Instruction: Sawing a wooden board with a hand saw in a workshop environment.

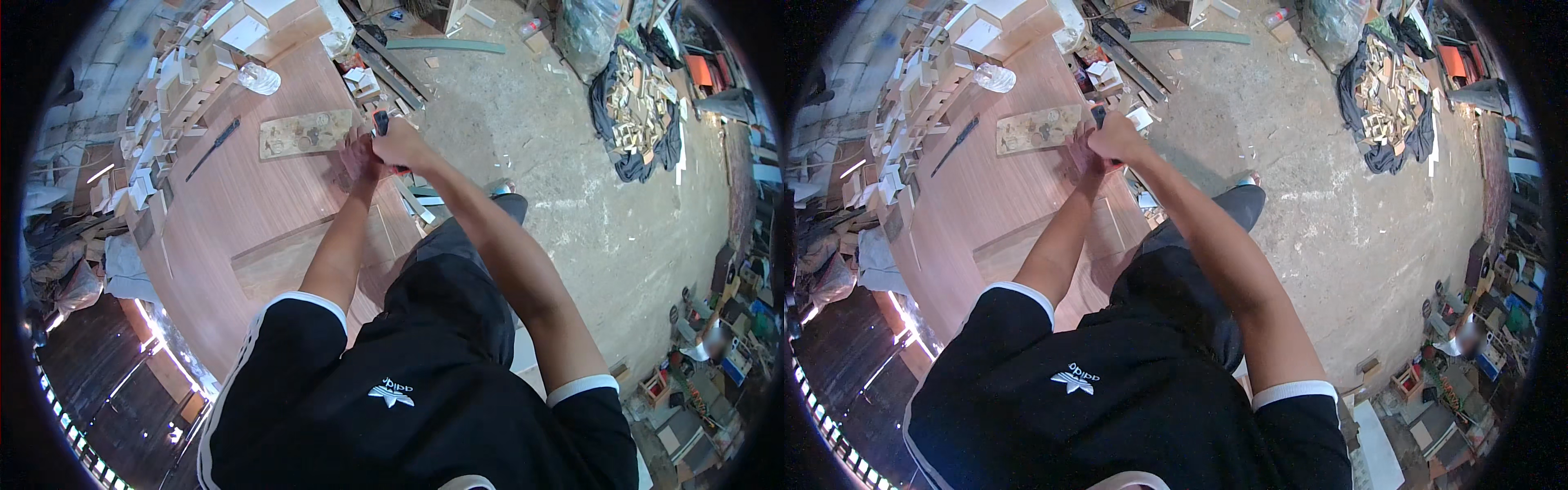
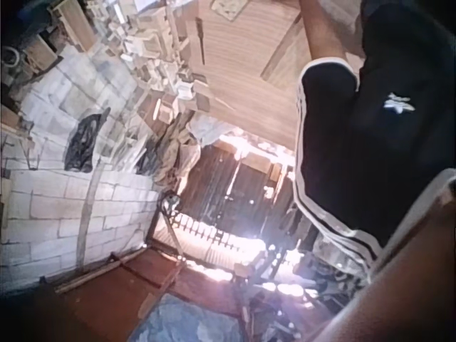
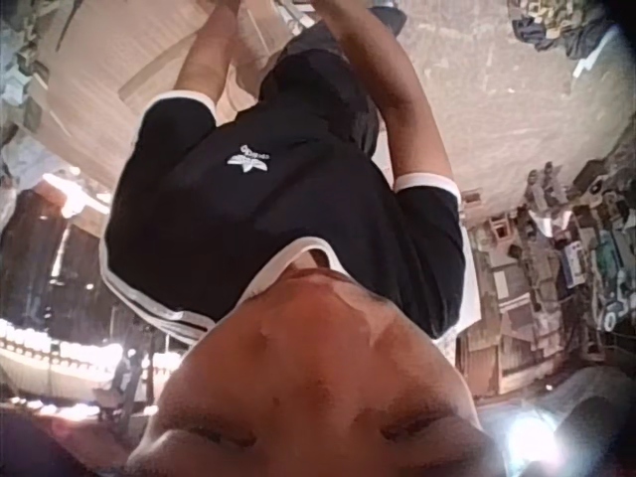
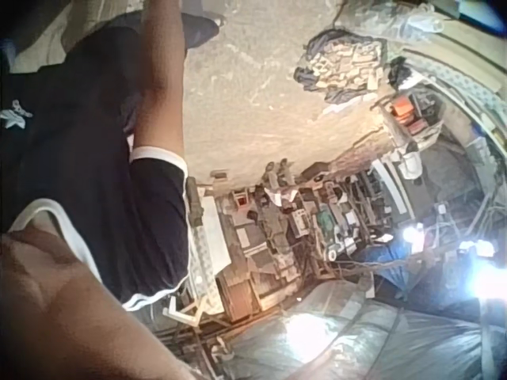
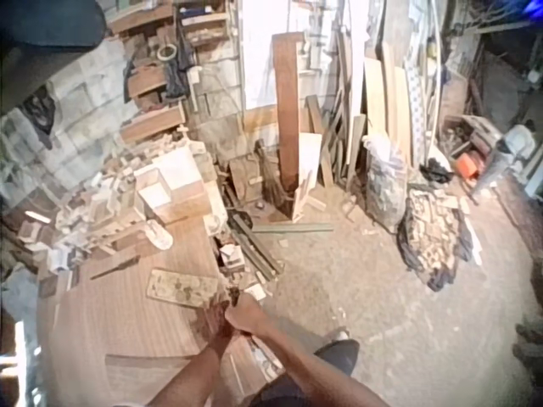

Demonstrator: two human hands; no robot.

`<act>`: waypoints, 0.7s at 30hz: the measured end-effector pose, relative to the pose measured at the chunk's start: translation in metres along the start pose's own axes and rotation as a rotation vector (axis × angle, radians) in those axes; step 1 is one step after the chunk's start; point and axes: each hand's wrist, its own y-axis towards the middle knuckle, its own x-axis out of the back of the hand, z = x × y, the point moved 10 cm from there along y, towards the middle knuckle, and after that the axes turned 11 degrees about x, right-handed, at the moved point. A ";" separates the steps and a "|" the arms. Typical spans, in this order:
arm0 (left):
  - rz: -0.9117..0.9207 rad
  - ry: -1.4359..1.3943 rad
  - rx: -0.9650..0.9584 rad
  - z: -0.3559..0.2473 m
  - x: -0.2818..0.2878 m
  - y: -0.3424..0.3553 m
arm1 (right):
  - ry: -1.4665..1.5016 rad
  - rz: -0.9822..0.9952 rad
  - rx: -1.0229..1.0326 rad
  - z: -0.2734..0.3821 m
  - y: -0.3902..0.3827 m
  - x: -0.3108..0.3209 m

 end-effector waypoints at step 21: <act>-0.153 0.212 -0.108 0.047 -0.012 0.006 | 0.152 -0.123 0.234 0.058 -0.175 0.002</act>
